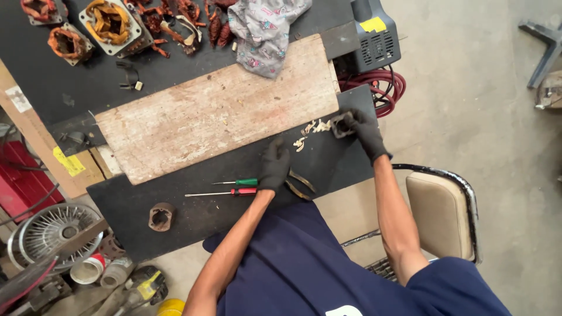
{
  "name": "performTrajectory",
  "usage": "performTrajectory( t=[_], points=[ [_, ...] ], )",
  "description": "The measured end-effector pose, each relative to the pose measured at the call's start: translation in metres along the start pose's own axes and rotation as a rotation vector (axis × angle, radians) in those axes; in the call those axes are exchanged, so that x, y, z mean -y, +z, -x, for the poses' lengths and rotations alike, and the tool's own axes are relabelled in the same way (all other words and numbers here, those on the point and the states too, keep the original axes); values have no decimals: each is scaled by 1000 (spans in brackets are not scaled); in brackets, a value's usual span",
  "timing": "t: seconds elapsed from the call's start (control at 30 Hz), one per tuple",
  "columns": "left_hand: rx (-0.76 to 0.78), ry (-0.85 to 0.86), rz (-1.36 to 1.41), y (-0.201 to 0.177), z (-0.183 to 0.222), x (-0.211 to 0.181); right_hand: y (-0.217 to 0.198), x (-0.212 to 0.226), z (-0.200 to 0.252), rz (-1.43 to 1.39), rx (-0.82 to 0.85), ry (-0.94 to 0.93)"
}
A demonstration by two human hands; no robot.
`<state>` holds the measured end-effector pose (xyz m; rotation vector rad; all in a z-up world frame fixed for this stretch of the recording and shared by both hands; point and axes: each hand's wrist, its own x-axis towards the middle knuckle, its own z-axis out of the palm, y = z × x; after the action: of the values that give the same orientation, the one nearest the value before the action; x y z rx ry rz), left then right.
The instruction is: Disassembling and repairing an electrical motor component using hand tools on a workbench
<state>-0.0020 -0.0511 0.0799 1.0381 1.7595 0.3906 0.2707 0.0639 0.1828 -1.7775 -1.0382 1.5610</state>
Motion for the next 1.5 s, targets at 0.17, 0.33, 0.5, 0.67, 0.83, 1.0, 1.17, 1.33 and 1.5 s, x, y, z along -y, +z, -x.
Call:
performTrajectory(
  t=[0.17, 0.33, 0.5, 0.67, 0.83, 1.0, 1.17, 1.33, 1.5],
  points=[
    [48, -88, 40, 25, -23, -32, 45, -18, 18, 75, 4, 134],
    [108, -34, 180, 7, -13, -74, 38, -36, 41, -376, -137, 132],
    [139, -316, 263, 22, -36, 2, 16, -53, 78, -724, -252, 215],
    [166, 702, -780, 116, -60, 86, 24, -55, 104, -1048, -216, 268],
    [299, 58, 350, 48, -9, -22, 29, -104, 105, -1299, -116, 262],
    [425, 79, 590, -25, 32, -26, 65, -42, 141, -1561, -29, 275],
    [331, -163, 1038, -107, 93, -40, 100, -33, 131, -1302, 578, 162],
    [320, -278, 1368, -128, 102, -24, 194, 117, 212, -418, 706, 124],
    [308, -282, 1638, -142, 110, 46, 215, 175, 277, 202, 764, -171]
  ],
)
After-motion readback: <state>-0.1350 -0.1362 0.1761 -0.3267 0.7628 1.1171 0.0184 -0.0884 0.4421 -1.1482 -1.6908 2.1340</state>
